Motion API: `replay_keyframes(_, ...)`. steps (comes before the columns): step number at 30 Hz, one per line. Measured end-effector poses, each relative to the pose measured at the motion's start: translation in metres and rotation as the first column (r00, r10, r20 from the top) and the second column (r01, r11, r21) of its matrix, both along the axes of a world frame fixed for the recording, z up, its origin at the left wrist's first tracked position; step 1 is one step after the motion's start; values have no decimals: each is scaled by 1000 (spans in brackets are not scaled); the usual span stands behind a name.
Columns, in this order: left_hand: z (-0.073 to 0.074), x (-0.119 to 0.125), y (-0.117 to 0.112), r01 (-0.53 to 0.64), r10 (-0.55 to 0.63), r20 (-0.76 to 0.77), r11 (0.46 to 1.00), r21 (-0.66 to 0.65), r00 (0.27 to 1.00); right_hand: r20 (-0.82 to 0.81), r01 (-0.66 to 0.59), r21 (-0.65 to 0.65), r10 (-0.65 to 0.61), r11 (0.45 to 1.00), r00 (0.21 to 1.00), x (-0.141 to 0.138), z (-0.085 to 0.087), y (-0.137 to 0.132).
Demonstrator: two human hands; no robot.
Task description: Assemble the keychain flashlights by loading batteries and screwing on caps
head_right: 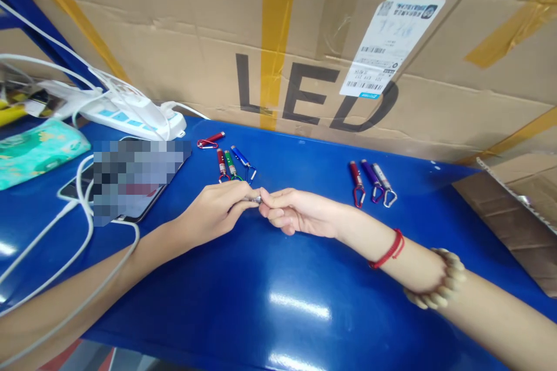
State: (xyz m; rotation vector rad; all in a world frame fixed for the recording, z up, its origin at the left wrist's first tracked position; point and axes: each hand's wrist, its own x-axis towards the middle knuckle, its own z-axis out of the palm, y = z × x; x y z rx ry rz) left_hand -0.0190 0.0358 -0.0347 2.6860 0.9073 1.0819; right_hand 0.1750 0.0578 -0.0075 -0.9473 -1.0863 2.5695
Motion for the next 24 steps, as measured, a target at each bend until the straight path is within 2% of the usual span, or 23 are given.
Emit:
replay_keyframes(5, 0, 5, -5, 59, -17, 214, 979, -193, 977, -10, -58, 116, 59, 992, 998, 2, 4, 4)
replay_keyframes(10, 2, 13, -13, 69, 10, 309, 967, -244, 951, 15, -52, 249, 49, 967, 999, 6, 10, -4)
replay_keyframes(13, 3, 15, -16, 67, 36, 364, 962, -266, 931, 110, -52, 417, 7, 907, 994, 5, 13, -8)
replay_keyframes(15, 4, 15, -17, 60, 55, 371, 955, -291, 927, 223, -67, 574, -76, 816, 972, 4, 14, -11)
replay_keyframes(16, 5, 15, -17, 53, 66, 367, 951, -305, 928, 282, -83, 668, -148, 740, 948, 4, 14, -12)
replay_keyframes(17, 5, 14, -17, 41, 82, 361, 947, -320, 929, 327, -110, 769, -239, 629, 914, 3, 14, -13)
replay_keyframes(18, 6, 14, -17, 27, 100, 354, 941, -337, 930, 346, -156, 861, -335, 484, 876, 3, 14, -15)
replay_keyframes(20, 6, 14, -16, 7, 136, 340, 922, -386, 931, 309, -277, 951, -466, 139, 829, 5, 15, -17)
replay_keyframes(21, 6, 14, -16, 5, 148, 336, 910, -415, 930, 284, -337, 941, -488, -23, 825, 6, 16, -19)
replay_keyframes(22, 6, 14, -16, 7, 158, 333, 896, -443, 930, 280, -397, 905, -488, -153, 827, 7, 17, -20)
replay_keyframes(23, 6, 15, -16, 10, 164, 330, 884, -467, 929, 297, -449, 858, -474, -248, 829, 7, 18, -22)
replay_keyframes(24, 7, 15, -16, 14, 167, 329, 874, -485, 929, 328, -497, 809, -459, -315, 826, 8, 20, -23)
